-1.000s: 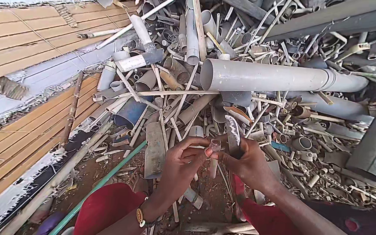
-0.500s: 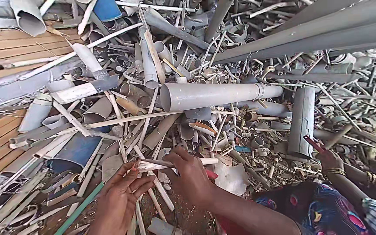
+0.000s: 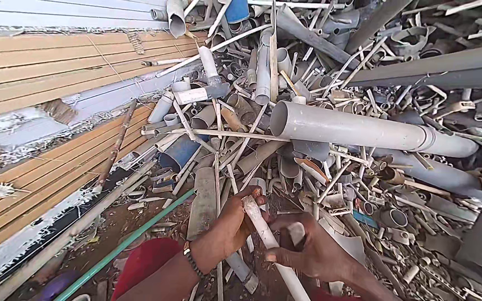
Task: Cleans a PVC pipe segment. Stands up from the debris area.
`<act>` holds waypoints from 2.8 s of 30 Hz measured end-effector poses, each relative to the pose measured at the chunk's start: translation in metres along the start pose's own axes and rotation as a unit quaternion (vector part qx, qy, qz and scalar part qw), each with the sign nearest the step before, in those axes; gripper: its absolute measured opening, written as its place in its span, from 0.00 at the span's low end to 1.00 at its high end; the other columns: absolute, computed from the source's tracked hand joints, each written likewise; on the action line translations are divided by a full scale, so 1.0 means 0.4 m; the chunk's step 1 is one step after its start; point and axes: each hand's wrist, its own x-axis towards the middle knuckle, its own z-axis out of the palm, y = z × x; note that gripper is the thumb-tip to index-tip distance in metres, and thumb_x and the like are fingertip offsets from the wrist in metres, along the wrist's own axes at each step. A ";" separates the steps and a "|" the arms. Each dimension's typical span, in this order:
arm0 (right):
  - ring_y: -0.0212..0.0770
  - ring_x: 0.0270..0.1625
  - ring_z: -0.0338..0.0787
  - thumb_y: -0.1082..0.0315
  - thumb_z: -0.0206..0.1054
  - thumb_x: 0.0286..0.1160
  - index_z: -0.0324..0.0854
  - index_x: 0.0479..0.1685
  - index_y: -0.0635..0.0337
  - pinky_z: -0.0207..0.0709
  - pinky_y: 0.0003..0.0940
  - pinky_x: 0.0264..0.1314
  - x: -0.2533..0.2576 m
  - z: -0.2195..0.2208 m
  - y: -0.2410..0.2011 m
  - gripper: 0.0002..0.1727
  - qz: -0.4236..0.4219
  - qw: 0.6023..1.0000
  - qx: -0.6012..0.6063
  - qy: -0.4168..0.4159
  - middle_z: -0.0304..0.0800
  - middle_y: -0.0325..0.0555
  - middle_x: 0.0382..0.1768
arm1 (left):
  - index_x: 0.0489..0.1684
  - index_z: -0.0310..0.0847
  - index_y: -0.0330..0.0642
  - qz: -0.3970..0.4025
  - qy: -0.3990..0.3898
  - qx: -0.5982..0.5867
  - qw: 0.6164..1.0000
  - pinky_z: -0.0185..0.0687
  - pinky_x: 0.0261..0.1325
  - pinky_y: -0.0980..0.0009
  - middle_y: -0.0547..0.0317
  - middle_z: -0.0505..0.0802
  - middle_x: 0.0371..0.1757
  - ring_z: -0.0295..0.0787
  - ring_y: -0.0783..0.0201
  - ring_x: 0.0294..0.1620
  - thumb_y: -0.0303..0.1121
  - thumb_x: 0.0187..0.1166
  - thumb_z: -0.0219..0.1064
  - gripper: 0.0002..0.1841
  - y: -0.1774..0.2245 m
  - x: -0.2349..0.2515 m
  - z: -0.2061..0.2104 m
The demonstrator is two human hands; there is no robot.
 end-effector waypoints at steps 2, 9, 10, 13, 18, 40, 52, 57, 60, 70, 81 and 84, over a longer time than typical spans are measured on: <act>0.14 0.21 0.76 0.69 0.79 0.67 0.89 0.50 0.65 0.72 0.11 0.25 -0.012 0.000 -0.003 0.15 -0.013 0.998 0.058 -0.032 0.84 0.29 0.21 | 0.43 0.76 0.52 0.016 -0.207 0.019 0.978 0.81 0.28 0.80 0.72 0.81 0.24 0.78 0.77 0.20 0.29 0.86 0.42 0.14 0.006 0.008 -0.038; 0.15 0.28 0.77 0.60 0.85 0.60 0.89 0.55 0.62 0.72 0.12 0.32 -0.015 0.020 0.040 0.24 0.006 0.999 0.019 0.037 0.85 0.28 0.28 | 0.52 0.66 0.45 0.186 0.171 -0.004 0.967 0.76 0.16 0.80 0.63 0.79 0.27 0.75 0.73 0.14 0.37 0.96 0.42 0.09 0.053 0.018 -0.008; 0.15 0.29 0.77 0.56 0.86 0.58 0.88 0.54 0.61 0.72 0.12 0.33 -0.011 0.028 0.045 0.26 0.030 0.998 -0.015 0.052 0.85 0.28 0.29 | 0.55 0.64 0.46 0.185 0.201 -0.018 0.962 0.77 0.17 0.80 0.62 0.79 0.29 0.76 0.73 0.16 0.36 0.97 0.42 0.08 0.044 0.022 -0.003; 0.16 0.28 0.74 0.50 0.88 0.50 0.87 0.52 0.60 0.68 0.13 0.31 0.008 0.067 0.041 0.32 0.091 0.991 -0.045 0.086 0.84 0.30 0.31 | 0.56 0.64 0.47 0.196 0.192 -0.015 0.962 0.83 0.28 0.76 0.62 0.79 0.35 0.80 0.71 0.24 0.36 0.96 0.42 0.07 0.011 0.020 0.012; 0.38 0.34 0.86 0.60 0.84 0.55 0.84 0.49 0.65 0.80 0.34 0.38 0.042 0.103 0.013 0.25 0.107 0.965 -0.192 0.146 0.89 0.49 0.38 | 0.61 0.62 0.45 0.109 0.175 -0.054 0.977 0.85 0.26 0.74 0.57 0.80 0.35 0.82 0.68 0.22 0.38 0.97 0.41 0.10 0.000 0.018 0.041; 0.14 0.23 0.82 0.53 0.71 0.78 0.92 0.52 0.48 0.78 0.13 0.25 0.010 0.021 0.000 0.13 -0.004 0.978 0.187 0.096 0.91 0.23 0.30 | 0.63 0.84 0.33 0.236 -0.095 0.044 0.966 0.96 0.52 0.65 0.53 0.97 0.50 0.98 0.61 0.45 0.23 0.86 0.58 0.14 0.026 -0.038 -0.020; 0.16 0.23 0.81 0.50 0.65 0.83 0.88 0.64 0.56 0.77 0.15 0.32 0.020 0.013 -0.007 0.23 0.019 0.875 0.468 -0.118 0.86 0.23 0.21 | 0.44 0.84 0.46 0.149 -0.190 -0.092 0.966 0.95 0.46 0.70 0.58 0.97 0.38 0.98 0.65 0.37 0.28 0.92 0.46 0.17 0.030 -0.047 -0.024; 0.10 0.28 0.79 0.53 0.68 0.82 0.90 0.51 0.50 0.70 0.08 0.30 -0.010 -0.030 -0.007 0.13 0.043 0.930 0.307 -0.197 0.92 0.25 0.33 | 0.36 0.88 0.53 0.086 -0.397 -0.036 0.913 0.90 0.49 0.72 0.73 0.89 0.33 0.91 0.74 0.38 0.36 0.83 0.58 0.11 0.030 -0.020 -0.079; 0.14 0.32 0.80 0.59 0.71 0.80 0.85 0.42 0.63 0.72 0.10 0.35 -0.025 -0.032 0.000 0.14 -0.033 0.984 0.076 -0.160 0.88 0.35 0.30 | 0.37 0.85 0.55 0.086 -0.461 0.071 0.881 0.86 0.57 0.71 0.74 0.88 0.35 0.89 0.73 0.44 0.44 0.89 0.55 0.14 0.051 -0.010 -0.099; 0.37 0.17 0.79 0.43 0.61 0.80 0.83 0.38 0.51 0.73 0.29 0.20 -0.096 -0.047 0.035 0.21 -0.146 0.865 -0.468 0.107 0.76 0.38 0.14 | 0.68 0.80 0.38 0.091 -0.202 0.493 0.841 0.84 0.64 0.71 0.65 0.90 0.59 0.88 0.74 0.60 0.56 0.89 0.49 0.30 0.090 -0.054 -0.105; 0.41 0.13 0.73 0.60 0.49 0.89 0.75 0.30 0.56 0.67 0.33 0.17 -0.115 -0.026 0.061 0.18 -0.198 0.783 -0.580 0.109 0.67 0.37 0.10 | 0.48 0.92 0.36 0.344 -0.260 0.506 0.747 0.91 0.58 0.78 0.62 0.97 0.50 0.94 0.75 0.54 0.41 0.85 0.67 0.16 0.010 -0.013 -0.104; 0.44 0.13 0.78 0.56 0.54 0.76 0.77 0.29 0.56 0.70 0.37 0.14 -0.116 -0.018 0.048 0.15 -0.123 0.814 -0.558 0.107 0.70 0.39 0.10 | 0.40 0.92 0.38 0.490 -0.242 0.502 0.670 0.85 0.71 0.72 0.58 0.98 0.48 0.92 0.68 0.62 0.40 0.86 0.64 0.15 -0.015 0.000 -0.098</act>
